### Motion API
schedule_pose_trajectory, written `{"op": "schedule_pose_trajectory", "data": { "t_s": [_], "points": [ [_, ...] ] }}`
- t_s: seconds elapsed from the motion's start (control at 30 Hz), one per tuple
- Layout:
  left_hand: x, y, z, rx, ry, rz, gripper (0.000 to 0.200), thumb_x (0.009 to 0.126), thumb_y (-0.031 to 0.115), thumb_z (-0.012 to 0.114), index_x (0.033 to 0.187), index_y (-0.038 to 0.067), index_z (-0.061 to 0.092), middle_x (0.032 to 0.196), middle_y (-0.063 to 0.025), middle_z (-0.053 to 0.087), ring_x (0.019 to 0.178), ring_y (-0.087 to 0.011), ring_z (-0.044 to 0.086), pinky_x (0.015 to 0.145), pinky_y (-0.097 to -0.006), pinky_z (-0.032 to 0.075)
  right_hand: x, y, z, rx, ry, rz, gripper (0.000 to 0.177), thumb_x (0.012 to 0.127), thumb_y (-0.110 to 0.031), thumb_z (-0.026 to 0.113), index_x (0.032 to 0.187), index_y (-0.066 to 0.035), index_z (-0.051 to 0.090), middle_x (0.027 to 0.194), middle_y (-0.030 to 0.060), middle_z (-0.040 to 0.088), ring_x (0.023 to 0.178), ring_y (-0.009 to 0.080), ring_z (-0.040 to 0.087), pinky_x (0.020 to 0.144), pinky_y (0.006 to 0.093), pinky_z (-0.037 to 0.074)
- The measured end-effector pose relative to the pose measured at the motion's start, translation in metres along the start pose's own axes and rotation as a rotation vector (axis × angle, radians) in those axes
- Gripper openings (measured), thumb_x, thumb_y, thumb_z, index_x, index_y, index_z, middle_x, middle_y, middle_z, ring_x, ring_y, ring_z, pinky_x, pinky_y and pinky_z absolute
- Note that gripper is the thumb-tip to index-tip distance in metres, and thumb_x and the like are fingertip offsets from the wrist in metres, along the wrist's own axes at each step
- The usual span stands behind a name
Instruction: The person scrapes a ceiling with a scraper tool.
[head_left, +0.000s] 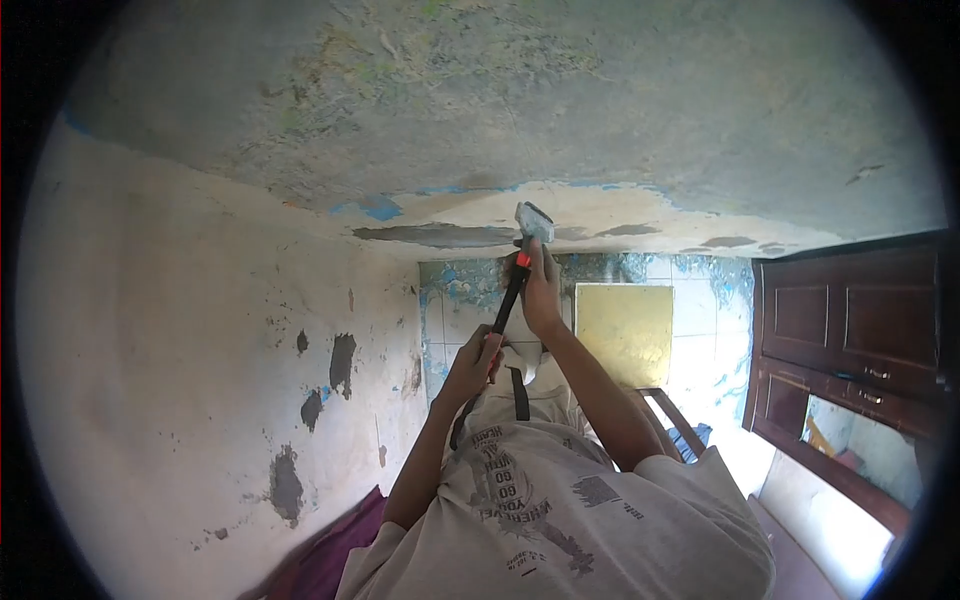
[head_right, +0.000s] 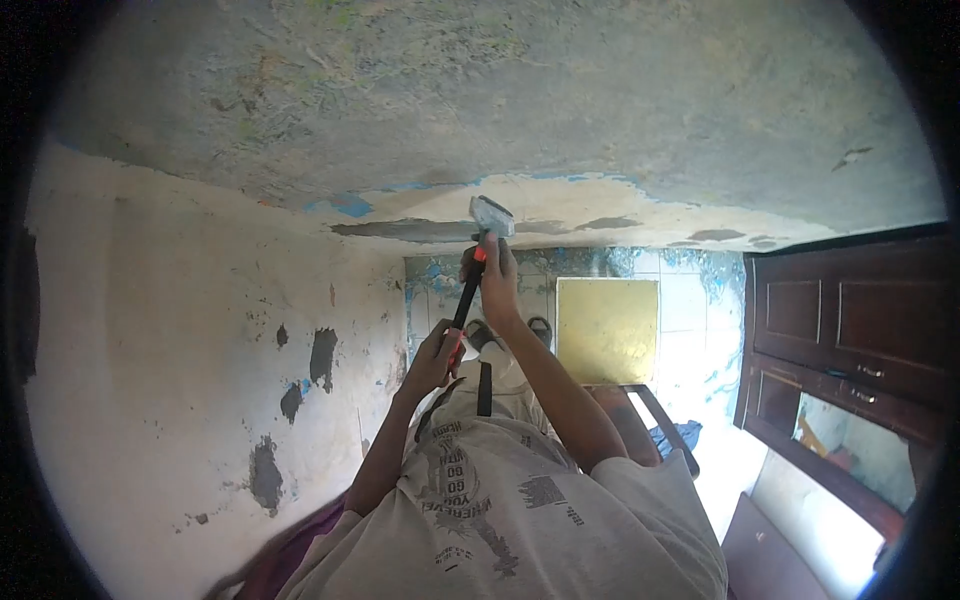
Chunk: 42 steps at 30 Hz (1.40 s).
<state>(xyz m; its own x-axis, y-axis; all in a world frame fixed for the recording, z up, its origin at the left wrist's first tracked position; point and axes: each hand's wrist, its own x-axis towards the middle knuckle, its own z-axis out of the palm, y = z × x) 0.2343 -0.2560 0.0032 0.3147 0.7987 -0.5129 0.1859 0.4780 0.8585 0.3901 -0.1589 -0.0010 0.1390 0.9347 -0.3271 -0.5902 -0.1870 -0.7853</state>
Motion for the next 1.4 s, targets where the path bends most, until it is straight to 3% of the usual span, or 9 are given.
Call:
{"op": "schedule_pose_trajectory", "data": {
  "t_s": [0.07, 0.1, 0.3, 0.4, 0.7, 0.9, 1.2, 1.3, 1.4],
  "points": [
    [-0.002, 0.005, 0.0, 0.044, -0.003, -0.021, 0.031, 0.107, 0.033, 0.045, 0.115, 0.005, 0.054, 0.068, 0.0015, 0.047, 0.053, -0.0065, 0.045, 0.048, -0.0254, 0.042, 0.014, 0.01, -0.007, 0.043, 0.075, 0.016, 0.041, 0.105, -0.047, 0.044, 0.102, -0.006, 0.05, 0.07, 0.0032, 0.052, 0.056, 0.0128, 0.052, 0.054, 0.0274, 0.045],
    [0.002, 0.0, -0.004, 0.064, 0.0, 0.0, 0.032, 0.106, 0.034, 0.046, 0.116, 0.005, 0.054, 0.066, 0.0014, 0.047, 0.053, -0.0068, 0.045, 0.048, -0.0257, 0.042, 0.018, 0.013, -0.002, 0.092, 0.118, -0.012, 0.042, 0.105, -0.049, 0.044, 0.1, -0.008, 0.049, 0.066, -0.0002, 0.044, 0.051, 0.0103, 0.043, 0.049, 0.0263, 0.038],
    [0.027, 0.002, -0.031, 0.224, 0.03, 0.089, 0.035, 0.106, 0.035, 0.046, 0.119, 0.004, 0.053, 0.064, -0.001, 0.05, 0.053, -0.0093, 0.049, 0.05, -0.0277, 0.041, 0.059, 0.023, 0.017, 0.226, 0.253, -0.034, 0.047, 0.102, -0.055, 0.045, 0.094, -0.009, 0.046, 0.061, -0.0043, 0.036, 0.048, 0.0062, 0.036, 0.044, 0.0241, 0.033],
    [0.037, 0.004, -0.055, 0.37, 0.107, 0.242, 0.036, 0.105, 0.036, 0.05, 0.117, 0.002, 0.056, 0.06, -0.0064, 0.053, 0.051, -0.0147, 0.053, 0.05, -0.0341, 0.041, 0.067, 0.027, 0.035, 0.233, 0.282, -0.076, 0.05, 0.102, -0.055, 0.046, 0.106, -0.005, 0.048, 0.064, -0.0044, 0.035, 0.052, 0.0063, 0.036, 0.046, 0.0234, 0.031],
    [0.023, -0.008, -0.139, 0.57, 0.222, 0.345, 0.036, 0.103, 0.034, 0.053, 0.109, 0.0, 0.062, 0.061, -0.0146, 0.054, 0.051, -0.0252, 0.054, 0.052, -0.0379, 0.041, 0.072, 0.098, 0.102, 0.193, 0.313, -0.148, 0.057, 0.103, -0.055, 0.043, 0.108, 0.0, 0.055, 0.062, -0.0024, 0.042, 0.048, 0.0086, 0.041, 0.046, 0.0257, 0.036],
    [0.029, 0.017, -0.133, 0.618, 0.194, 0.385, 0.037, 0.101, 0.032, 0.057, 0.111, -0.002, 0.066, 0.061, -0.0161, 0.052, 0.052, -0.0234, 0.051, 0.053, -0.0375, 0.042, 0.089, 0.1, 0.083, 0.068, 0.455, -0.193, 0.061, 0.101, -0.062, 0.038, 0.101, -0.003, 0.055, 0.059, -0.0033, 0.04, 0.047, 0.0083, 0.041, 0.044, 0.026, 0.036],
    [0.034, 0.011, -0.134, 0.557, 0.334, 0.506, 0.033, 0.098, 0.029, 0.062, 0.107, -0.002, 0.069, 0.058, -0.0128, 0.05, 0.051, -0.0172, 0.049, 0.052, -0.0351, 0.041, 0.097, 0.103, 0.097, 0.208, 0.413, -0.085, 0.054, 0.101, -0.063, 0.036, 0.088, -0.011, 0.047, 0.061, -0.003, 0.039, 0.047, 0.0086, 0.041, 0.043, 0.0244, 0.036],
    [0.047, 0.027, -0.125, 0.713, 0.28, 0.517, 0.031, 0.099, 0.026, 0.063, 0.11, -0.002, 0.069, 0.061, -0.0076, 0.051, 0.055, -0.0117, 0.043, 0.052, -0.0305, 0.04, 0.109, 0.093, 0.077, 0.253, 0.411, -0.147, 0.054, 0.101, -0.063, 0.036, 0.085, -0.013, 0.044, 0.061, -0.003, 0.039, 0.047, 0.0084, 0.041, 0.042, 0.0246, 0.036],
    [0.045, 0.021, -0.127, 0.633, 0.314, 0.5, 0.032, 0.098, 0.029, 0.062, 0.106, -0.001, 0.07, 0.058, -0.0138, 0.051, 0.048, -0.02, 0.047, 0.051, -0.0352, 0.041, 0.105, 0.097, 0.086, 0.201, 0.433, -0.122, 0.054, 0.101, -0.063, 0.035, 0.084, -0.013, 0.044, 0.061, -0.0033, 0.039, 0.047, 0.0084, 0.041, 0.041, 0.0248, 0.036]
  ]
}}
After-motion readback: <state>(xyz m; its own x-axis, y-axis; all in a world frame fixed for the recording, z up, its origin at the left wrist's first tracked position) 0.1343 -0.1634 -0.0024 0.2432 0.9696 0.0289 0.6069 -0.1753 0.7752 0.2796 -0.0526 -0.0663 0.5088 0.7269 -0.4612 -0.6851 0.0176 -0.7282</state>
